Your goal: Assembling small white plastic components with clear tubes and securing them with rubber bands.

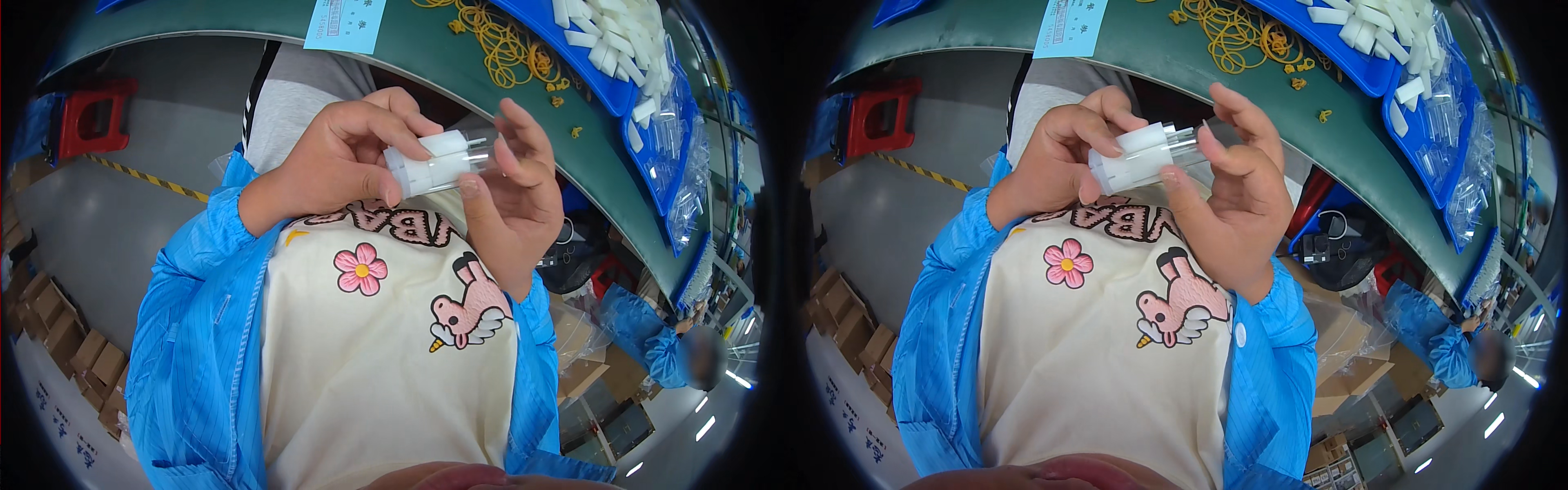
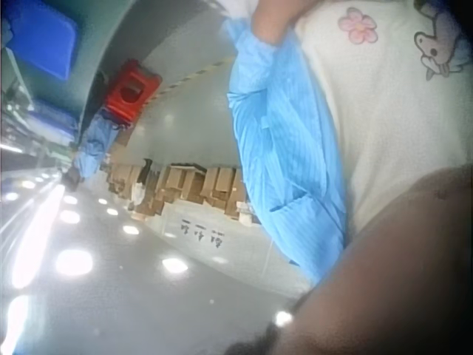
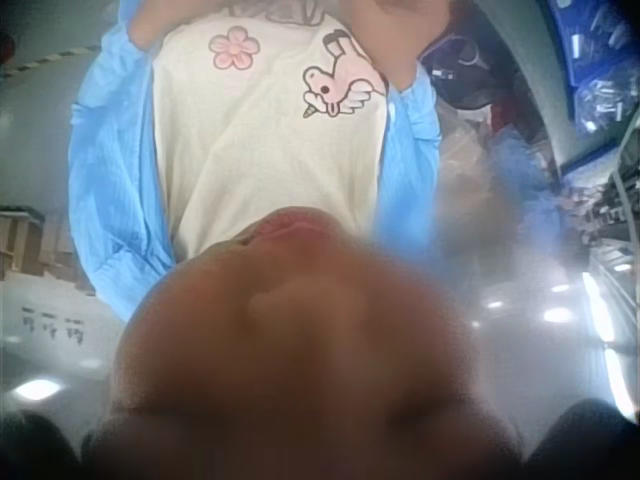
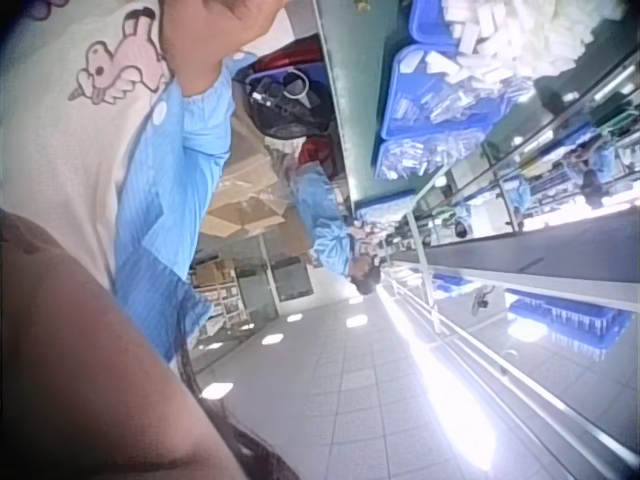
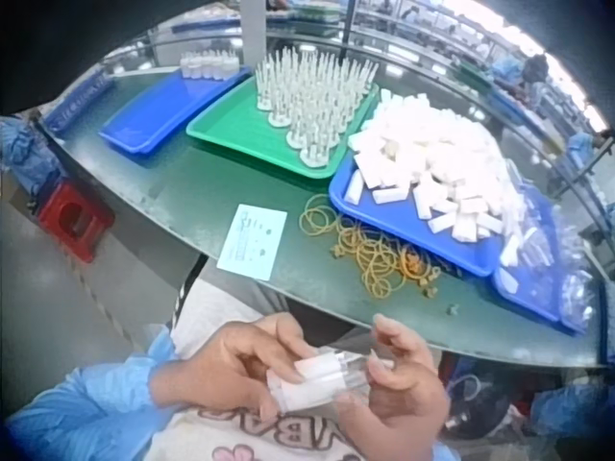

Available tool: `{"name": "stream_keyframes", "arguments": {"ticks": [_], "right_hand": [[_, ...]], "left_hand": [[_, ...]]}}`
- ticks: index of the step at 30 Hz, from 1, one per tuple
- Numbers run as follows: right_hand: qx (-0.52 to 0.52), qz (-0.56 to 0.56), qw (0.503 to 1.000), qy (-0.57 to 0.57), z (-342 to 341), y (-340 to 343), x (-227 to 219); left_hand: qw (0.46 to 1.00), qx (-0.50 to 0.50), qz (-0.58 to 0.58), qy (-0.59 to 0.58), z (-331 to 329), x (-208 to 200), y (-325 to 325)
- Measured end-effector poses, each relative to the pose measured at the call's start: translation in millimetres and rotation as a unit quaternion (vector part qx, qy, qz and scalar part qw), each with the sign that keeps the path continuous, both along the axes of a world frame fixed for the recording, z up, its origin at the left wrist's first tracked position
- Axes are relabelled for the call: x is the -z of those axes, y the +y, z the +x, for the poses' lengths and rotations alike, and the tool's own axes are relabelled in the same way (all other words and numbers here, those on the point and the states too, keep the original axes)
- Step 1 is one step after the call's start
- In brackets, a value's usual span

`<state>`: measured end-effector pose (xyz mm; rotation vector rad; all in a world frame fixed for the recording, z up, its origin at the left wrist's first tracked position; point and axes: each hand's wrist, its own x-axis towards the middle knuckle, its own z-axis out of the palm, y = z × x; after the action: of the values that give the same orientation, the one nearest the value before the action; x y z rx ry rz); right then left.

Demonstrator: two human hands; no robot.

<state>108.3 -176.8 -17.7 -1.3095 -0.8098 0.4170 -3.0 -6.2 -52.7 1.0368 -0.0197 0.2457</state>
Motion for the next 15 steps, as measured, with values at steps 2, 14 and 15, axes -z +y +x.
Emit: {"name": "stream_keyframes", "arguments": {"ticks": [2,14,15], "right_hand": [[-0.009,0.003,1.000,-0.005,0,1,2],[-0.079,-0.004,0.997,-0.018,11,-2,2],[-0.067,-0.018,0.997,-0.036,20,-7,-1]], "left_hand": [[1.000,0.001,0.003,-0.001,1,1,0],[0.997,-0.043,0.034,-0.057,5,14,1],[0.999,-0.049,0.009,-0.010,-1,9,-1]]}}
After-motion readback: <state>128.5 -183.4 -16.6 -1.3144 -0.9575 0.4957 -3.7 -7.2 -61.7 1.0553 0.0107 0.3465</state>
